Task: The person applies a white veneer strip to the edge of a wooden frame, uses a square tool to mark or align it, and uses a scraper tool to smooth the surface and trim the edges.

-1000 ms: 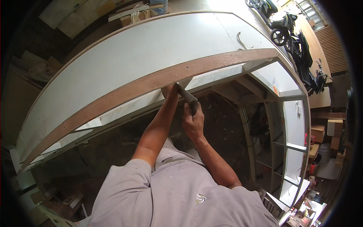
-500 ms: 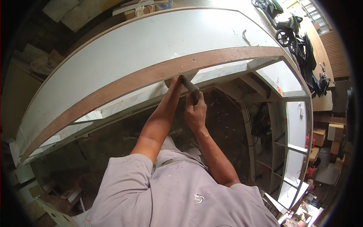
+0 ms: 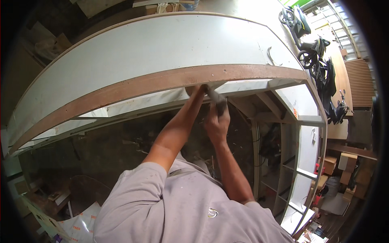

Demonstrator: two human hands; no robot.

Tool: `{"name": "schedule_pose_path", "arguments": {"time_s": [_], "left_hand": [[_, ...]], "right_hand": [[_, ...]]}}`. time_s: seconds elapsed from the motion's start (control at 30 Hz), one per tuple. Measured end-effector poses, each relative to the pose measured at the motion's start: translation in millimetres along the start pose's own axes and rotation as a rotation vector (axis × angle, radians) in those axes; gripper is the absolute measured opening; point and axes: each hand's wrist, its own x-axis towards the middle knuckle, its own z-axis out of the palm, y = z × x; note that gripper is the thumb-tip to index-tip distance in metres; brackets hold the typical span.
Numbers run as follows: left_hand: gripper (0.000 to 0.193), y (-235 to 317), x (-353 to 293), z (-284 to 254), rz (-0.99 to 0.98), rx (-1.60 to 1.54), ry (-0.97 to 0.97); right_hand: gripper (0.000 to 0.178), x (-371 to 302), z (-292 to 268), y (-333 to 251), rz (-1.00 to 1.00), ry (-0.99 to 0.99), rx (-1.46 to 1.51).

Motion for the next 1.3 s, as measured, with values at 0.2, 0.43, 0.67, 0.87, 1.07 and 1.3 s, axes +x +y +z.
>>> {"name": "schedule_pose_path", "arguments": {"time_s": [0.2,0.43,0.67,0.87,1.07,1.3], "left_hand": [[0.037,-0.8,-12.7,1.2,0.009,-0.002,-0.013],[0.037,9.7,16.7,-2.0,0.013,-0.028,-0.013],[0.037,8.1,11.5,-2.3,0.025,-0.034,-0.034],[0.037,4.0,-16.8,-0.5,0.028,-0.013,-0.032],[0.036,9.3,6.2,-2.2,0.039,-0.022,-0.053],[0.036,7.9,33.7,-5.7,0.055,-0.017,-0.08]], "right_hand": [[0.028,4.8,4.3,0.9,0.004,0.011,0.026],[0.024,8.2,13.6,-2.3,-0.039,0.007,0.015],[0.012,12.6,8.3,-5.1,-0.053,-0.016,0.012],[0.014,-0.7,6.3,-1.4,-0.051,0.017,0.025],[0.019,14.2,10.8,1.7,-0.067,0.032,-0.013],[0.018,17.3,18.7,-7.5,-0.109,0.022,-0.013]]}}
